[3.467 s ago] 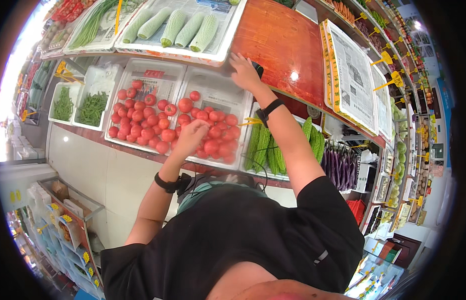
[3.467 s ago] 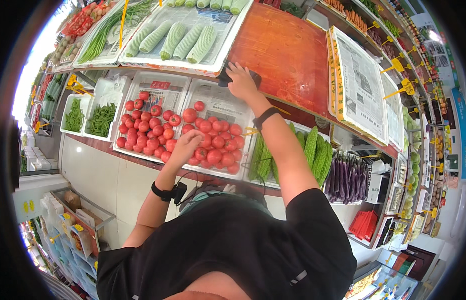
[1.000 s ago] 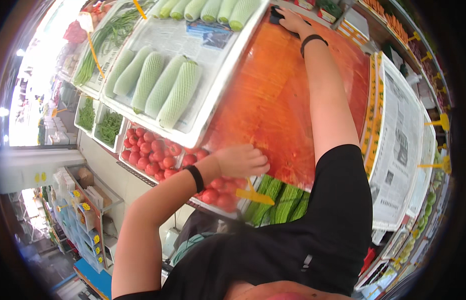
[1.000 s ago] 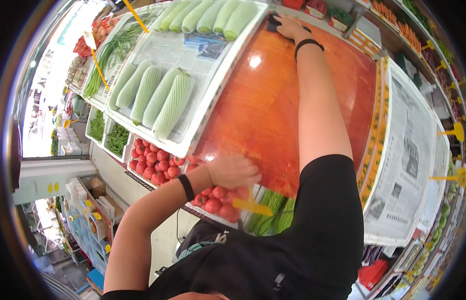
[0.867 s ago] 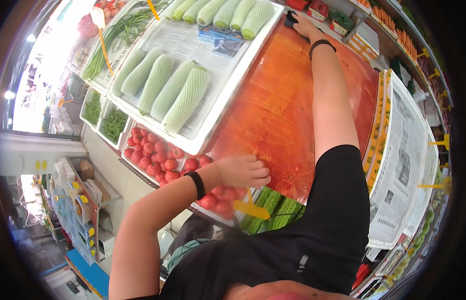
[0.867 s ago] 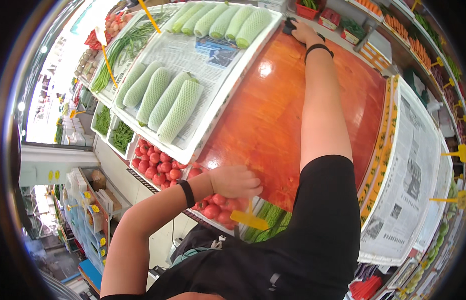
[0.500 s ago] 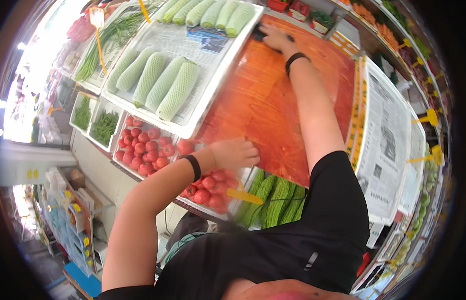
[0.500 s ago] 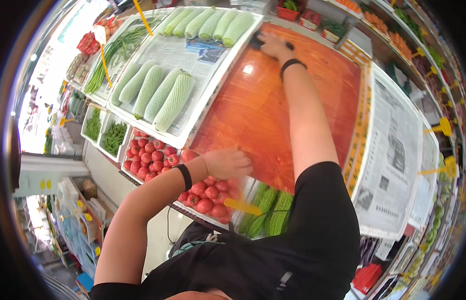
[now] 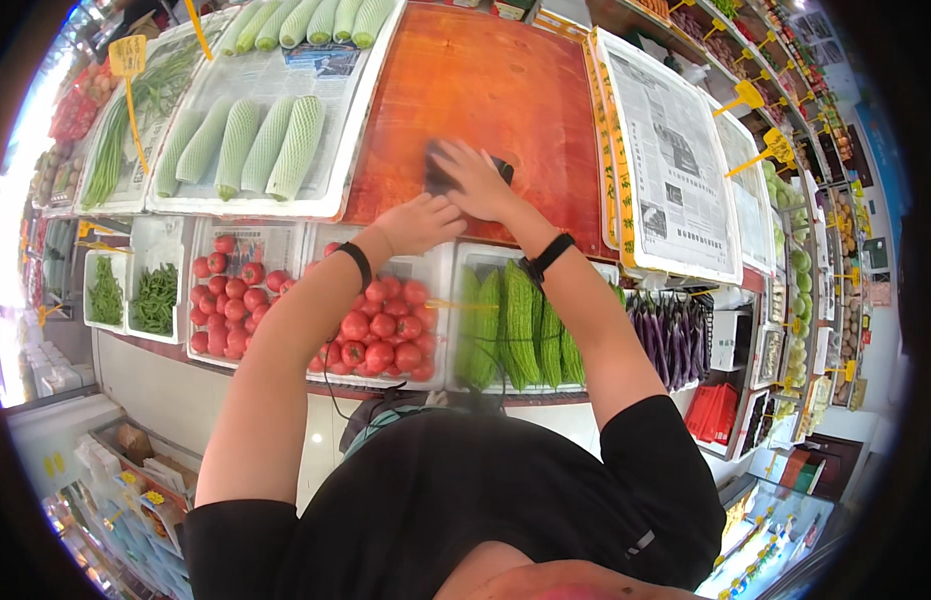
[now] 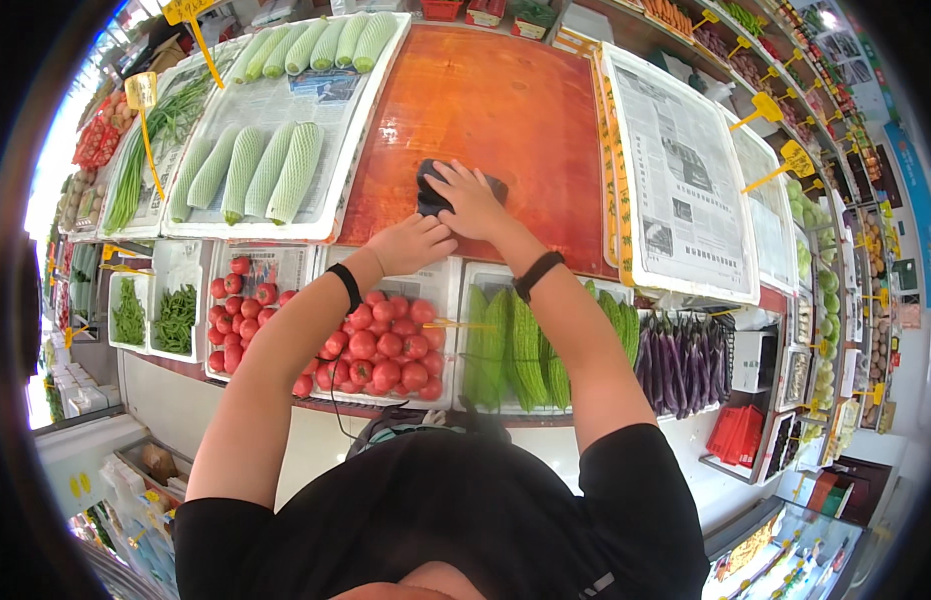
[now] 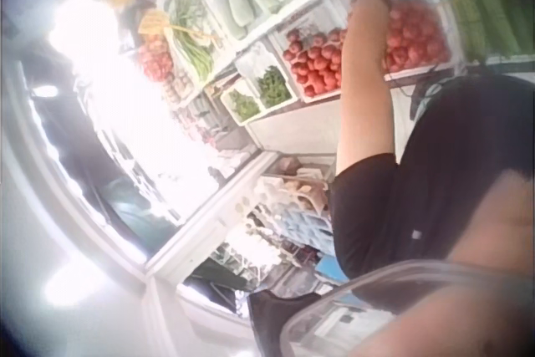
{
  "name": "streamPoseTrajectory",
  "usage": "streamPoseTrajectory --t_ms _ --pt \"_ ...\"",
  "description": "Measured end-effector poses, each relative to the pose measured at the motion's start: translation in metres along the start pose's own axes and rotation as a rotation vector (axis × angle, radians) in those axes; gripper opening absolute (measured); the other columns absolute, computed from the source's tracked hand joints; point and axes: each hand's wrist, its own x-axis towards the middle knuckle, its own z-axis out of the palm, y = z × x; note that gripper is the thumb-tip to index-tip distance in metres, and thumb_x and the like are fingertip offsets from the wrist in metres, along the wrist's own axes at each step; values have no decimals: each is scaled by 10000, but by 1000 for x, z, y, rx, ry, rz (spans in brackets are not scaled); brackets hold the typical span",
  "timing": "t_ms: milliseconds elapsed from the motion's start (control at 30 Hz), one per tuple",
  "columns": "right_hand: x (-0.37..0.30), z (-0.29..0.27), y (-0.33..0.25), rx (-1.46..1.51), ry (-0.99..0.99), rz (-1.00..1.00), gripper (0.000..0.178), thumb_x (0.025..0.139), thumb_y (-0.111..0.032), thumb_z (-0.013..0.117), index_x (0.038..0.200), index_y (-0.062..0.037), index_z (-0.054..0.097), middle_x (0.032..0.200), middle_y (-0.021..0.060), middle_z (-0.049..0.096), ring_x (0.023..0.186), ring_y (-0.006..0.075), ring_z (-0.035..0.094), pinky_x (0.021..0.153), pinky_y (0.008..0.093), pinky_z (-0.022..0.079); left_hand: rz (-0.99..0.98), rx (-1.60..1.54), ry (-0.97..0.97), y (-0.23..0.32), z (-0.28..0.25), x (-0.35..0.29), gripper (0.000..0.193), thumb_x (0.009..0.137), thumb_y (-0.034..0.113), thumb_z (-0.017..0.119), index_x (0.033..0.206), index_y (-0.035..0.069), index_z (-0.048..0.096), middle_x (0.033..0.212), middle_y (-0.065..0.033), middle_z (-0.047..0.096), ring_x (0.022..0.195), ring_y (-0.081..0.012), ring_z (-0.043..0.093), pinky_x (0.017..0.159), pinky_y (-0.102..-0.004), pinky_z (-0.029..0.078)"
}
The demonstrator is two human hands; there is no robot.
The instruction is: The person wipes a shelf surface in a produce section using a cloth, then picks up and handles several items of produce and their storage trays.
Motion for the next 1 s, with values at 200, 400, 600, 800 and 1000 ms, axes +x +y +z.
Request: streamPoseTrajectory --t_ms 200,400,600,800,1000 --pt "9 -7 27 -52 -30 13 625 772 -245 585 1356 -122 401 1463 110 286 1351 339 248 1058 535 235 -11 -85 22 -1 -4 3 176 827 224 515 971 124 519 921 -46 479 881 -222 492 754 -346 430" --pt "116 -14 149 -223 40 150 620 827 -360 495 1390 -141 355 1449 102 305 1324 329 285 1023 533 308 -21 -138 -54 -3 -2 5 214 822 248 519 999 129 522 947 -43 490 875 -213 498 743 -343 429" --pt "243 -15 325 -385 219 179 574 910 -429 404 1434 -227 283 1499 49 226 1365 316 207 1042 569 286 7 -132 -98 -8 -3 14 272 760 250 506 1010 147 534 941 -15 501 865 -181 505 720 -320 423" --pt "333 -8 327 -275 166 283 583 896 -446 421 1424 -229 307 1485 76 259 1335 309 289 1028 558 312 -91 -162 -141 -2 -10 -1 204 754 225 521 946 157 522 864 10 474 821 -166 487 701 -315 414" --pt "305 -35 324 -293 162 359 625 832 -450 444 1405 -227 336 1465 59 313 1319 292 329 1021 520 317 -41 -256 -164 0 -10 11 187 748 232 535 921 161 539 873 5 488 829 -176 503 700 -335 430"
